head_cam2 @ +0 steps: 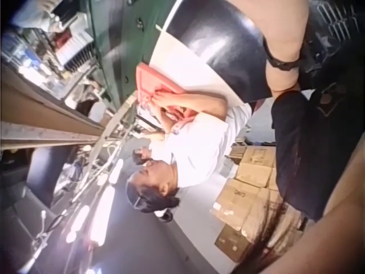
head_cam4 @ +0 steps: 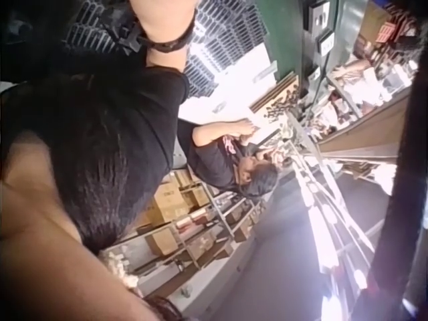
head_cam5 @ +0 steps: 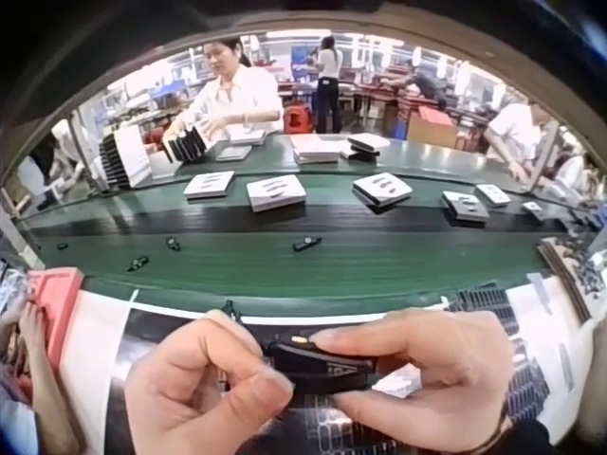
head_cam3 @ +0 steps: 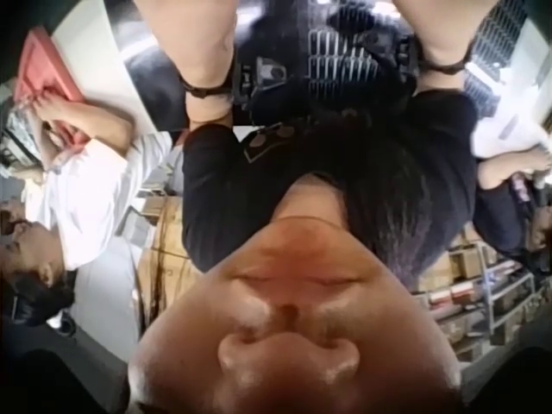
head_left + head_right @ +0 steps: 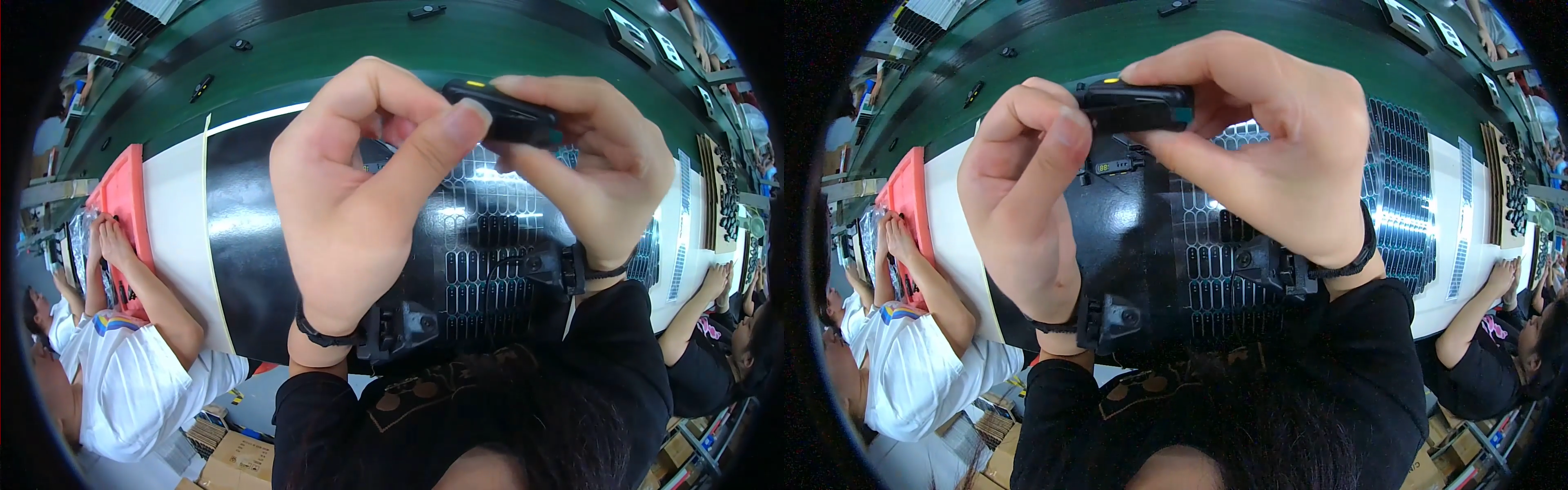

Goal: The person picks up a device, peels a film from a sheet, and presses it onto the device. They repeat this process for several devices, placing each finished item on the table.

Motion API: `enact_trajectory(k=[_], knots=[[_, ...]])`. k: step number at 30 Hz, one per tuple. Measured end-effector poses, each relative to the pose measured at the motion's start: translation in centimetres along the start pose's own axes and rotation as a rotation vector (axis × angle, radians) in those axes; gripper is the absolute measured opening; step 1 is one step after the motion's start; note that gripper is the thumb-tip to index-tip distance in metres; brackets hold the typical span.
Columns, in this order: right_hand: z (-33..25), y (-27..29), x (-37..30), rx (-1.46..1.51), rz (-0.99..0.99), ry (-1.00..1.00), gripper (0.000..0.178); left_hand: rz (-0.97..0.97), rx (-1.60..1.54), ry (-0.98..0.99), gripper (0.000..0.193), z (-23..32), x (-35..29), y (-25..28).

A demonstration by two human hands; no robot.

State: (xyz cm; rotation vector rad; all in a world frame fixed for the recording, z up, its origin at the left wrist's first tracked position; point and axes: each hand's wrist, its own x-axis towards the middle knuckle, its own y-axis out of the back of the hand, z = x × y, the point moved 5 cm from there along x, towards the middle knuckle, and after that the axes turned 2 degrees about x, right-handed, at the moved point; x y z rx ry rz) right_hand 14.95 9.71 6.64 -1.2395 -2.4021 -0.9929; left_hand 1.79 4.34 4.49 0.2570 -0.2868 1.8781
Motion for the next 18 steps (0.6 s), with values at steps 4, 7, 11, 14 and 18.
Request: enact_trajectory(k=[4, 7, 11, 14, 18], knots=[[0.29, -0.15, -0.1, 0.162, 0.004, -0.063, 0.03, -0.005, -0.065, 0.016, 0.007, 0.2, -0.08, 0.0], [-0.07, -0.05, -0.37, 0.143, -0.017, -0.091, 0.031, 0.004, -0.027, 0.011, 0.009, 0.44, -0.42, -0.08], [-0.37, 0.01, -0.46, 0.099, -0.029, -0.108, 0.03, 0.03, 0.063, -0.046, 0.01, 0.62, -0.61, -0.08], [-0.52, -0.03, -0.44, 0.073, -0.034, -0.086, 0.03, 0.039, 0.095, -0.053, 0.011, 0.59, -0.63, 0.03], [-0.43, -0.18, -0.32, 0.055, -0.026, -0.058, 0.03, 0.04, 0.133, -0.06, 0.011, 0.47, -0.47, 0.25]])
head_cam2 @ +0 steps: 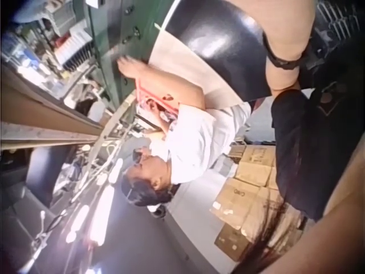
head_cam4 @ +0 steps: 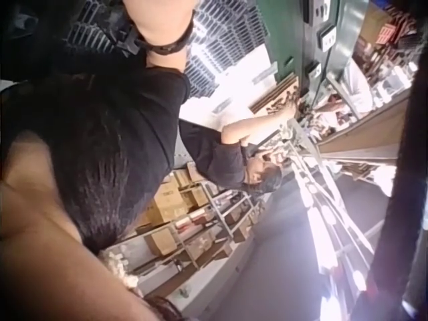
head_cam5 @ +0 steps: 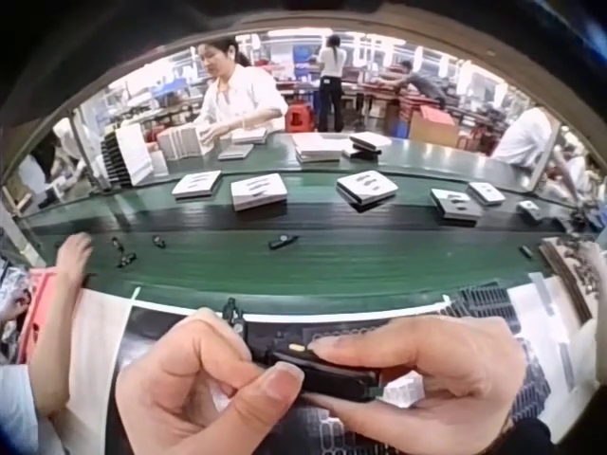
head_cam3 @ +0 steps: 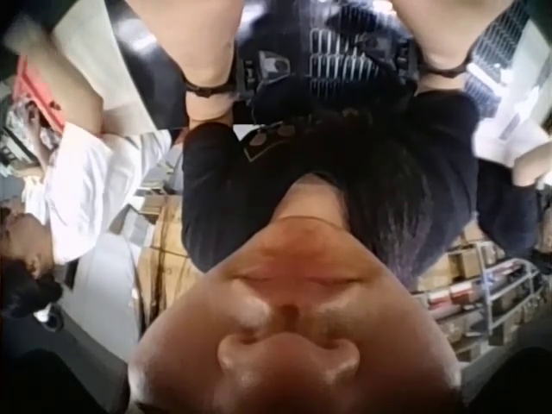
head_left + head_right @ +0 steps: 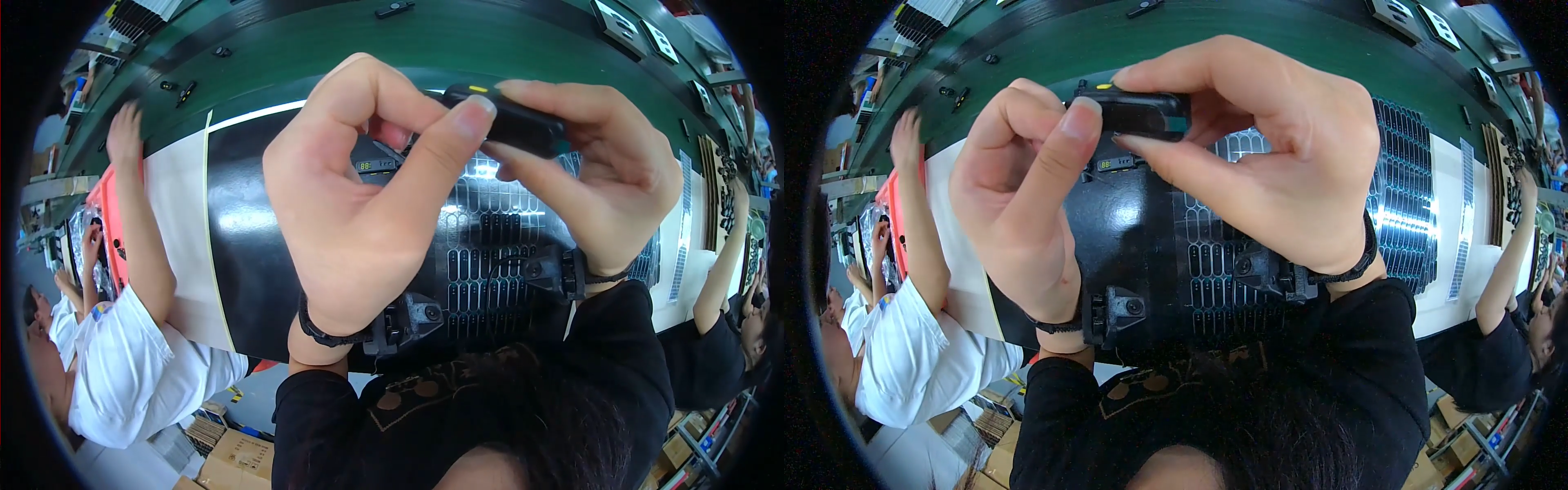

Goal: The person picks up a device, peels a film from a sheet, and presses it onto the device. They repeat this process for several devices, placing each finished item on the table.

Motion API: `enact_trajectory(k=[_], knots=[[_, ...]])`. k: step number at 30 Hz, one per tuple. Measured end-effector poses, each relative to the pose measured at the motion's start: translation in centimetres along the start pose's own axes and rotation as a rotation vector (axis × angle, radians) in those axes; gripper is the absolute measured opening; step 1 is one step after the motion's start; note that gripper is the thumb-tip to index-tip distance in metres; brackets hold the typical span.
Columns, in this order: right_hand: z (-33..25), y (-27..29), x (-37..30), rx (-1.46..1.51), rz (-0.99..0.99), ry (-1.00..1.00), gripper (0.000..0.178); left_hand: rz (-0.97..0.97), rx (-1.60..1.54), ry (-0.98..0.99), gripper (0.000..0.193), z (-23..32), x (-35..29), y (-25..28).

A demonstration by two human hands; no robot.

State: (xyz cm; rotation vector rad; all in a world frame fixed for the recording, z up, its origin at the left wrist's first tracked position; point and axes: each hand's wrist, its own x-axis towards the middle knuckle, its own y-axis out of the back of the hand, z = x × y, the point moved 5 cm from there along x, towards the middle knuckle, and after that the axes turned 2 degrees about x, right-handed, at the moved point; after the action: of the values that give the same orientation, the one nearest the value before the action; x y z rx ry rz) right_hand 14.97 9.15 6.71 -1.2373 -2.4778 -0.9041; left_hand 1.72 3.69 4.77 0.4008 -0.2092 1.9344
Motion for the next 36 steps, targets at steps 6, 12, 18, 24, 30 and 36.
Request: enact_trajectory(k=[6, 12, 18, 24, 30, 36], knots=[[0.4, -0.2, 0.2, -0.032, 0.015, 0.072, 0.03, 0.024, 0.267, -0.07, 0.014, -0.3, 0.5, 0.3], [1.8, -0.8, 1.7, 0.102, -0.018, -0.114, 0.025, -0.13, -0.003, 0.242, 0.016, -4.1, 2.4, 0.4], [6.3, -3.1, 3.4, 0.392, -0.095, -0.342, 0.02, 0.033, 0.318, 0.106, 0.016, -4.5, 2.1, 2.1], [17.3, -5.8, 11.8, -0.464, -0.428, -0.097, 0.037, 0.276, 0.66, -0.021, 0.015, -3.6, 2.7, 7.0], [23.2, -15.4, 19.6, -0.783, -0.345, 0.131, 0.043, 0.228, 0.536, 0.02, 0.015, -1.4, 2.2, 7.5], [18.5, -13.5, 18.7, -0.469, -0.462, 0.126, 0.034, 0.158, 0.37, -0.063, 0.02, -0.3, 1.9, 7.5]])
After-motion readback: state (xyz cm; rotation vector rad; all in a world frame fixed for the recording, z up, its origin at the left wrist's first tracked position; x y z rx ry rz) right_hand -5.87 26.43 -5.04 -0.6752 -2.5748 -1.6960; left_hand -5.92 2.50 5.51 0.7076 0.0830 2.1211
